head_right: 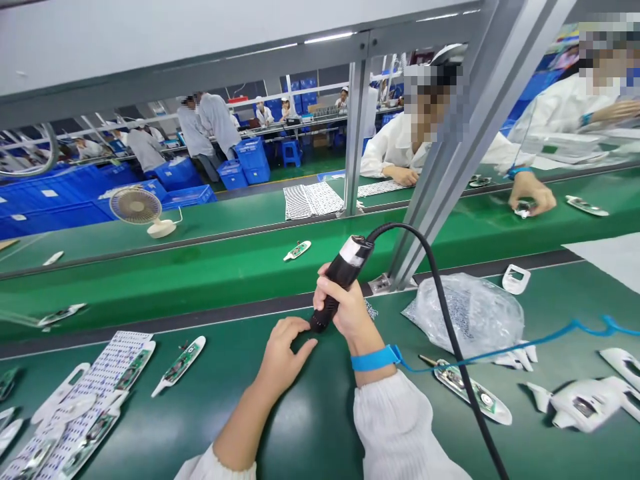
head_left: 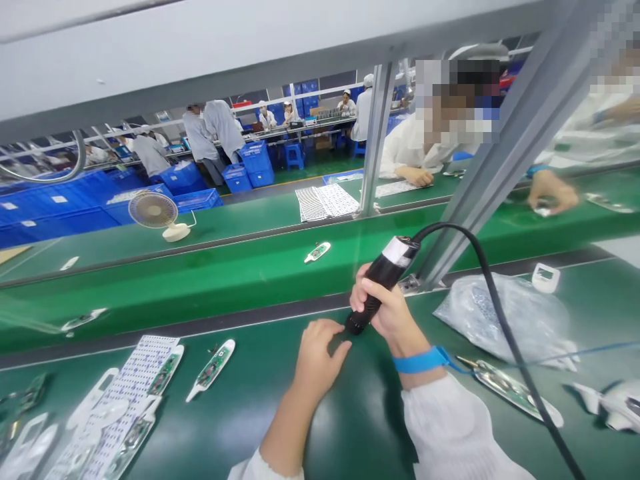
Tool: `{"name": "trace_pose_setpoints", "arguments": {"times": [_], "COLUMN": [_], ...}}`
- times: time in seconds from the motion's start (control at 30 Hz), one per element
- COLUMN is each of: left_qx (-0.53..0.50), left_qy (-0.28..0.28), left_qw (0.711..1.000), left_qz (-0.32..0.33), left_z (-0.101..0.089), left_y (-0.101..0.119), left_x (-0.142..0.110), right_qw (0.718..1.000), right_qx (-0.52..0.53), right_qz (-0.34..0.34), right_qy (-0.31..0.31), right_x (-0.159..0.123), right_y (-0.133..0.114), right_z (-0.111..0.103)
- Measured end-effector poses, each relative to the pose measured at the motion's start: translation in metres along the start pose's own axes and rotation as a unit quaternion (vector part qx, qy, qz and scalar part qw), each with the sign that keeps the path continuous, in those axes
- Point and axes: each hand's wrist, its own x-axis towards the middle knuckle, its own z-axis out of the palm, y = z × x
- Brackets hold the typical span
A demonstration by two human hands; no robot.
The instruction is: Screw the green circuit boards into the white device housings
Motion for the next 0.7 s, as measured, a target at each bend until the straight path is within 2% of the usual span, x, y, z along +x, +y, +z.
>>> {"name": "trace_pose_setpoints", "arguments": {"times": [0.4, 0.7], "left_qx": [0.013, -0.032], "left_qy": [-0.019, 0.006], "left_qw": [0.999, 0.996], "left_qz": [-0.037, -0.082], "left_z": [0.0032, 0.0079], "left_y": [0.0022, 0.0046], "left_x": [-0.0006, -0.0012], "right_qw": [1.0, 0.999], "right_qx": [-0.018, -0.036], "right_qz": [-0.007, -0.007], "right_qy": [-0.004, 0.0], "right_x": [-0.0006, -0.0012], "right_y": [-0.0003, -0.0052], "right_z": [-0.0009, -0.0021]}}
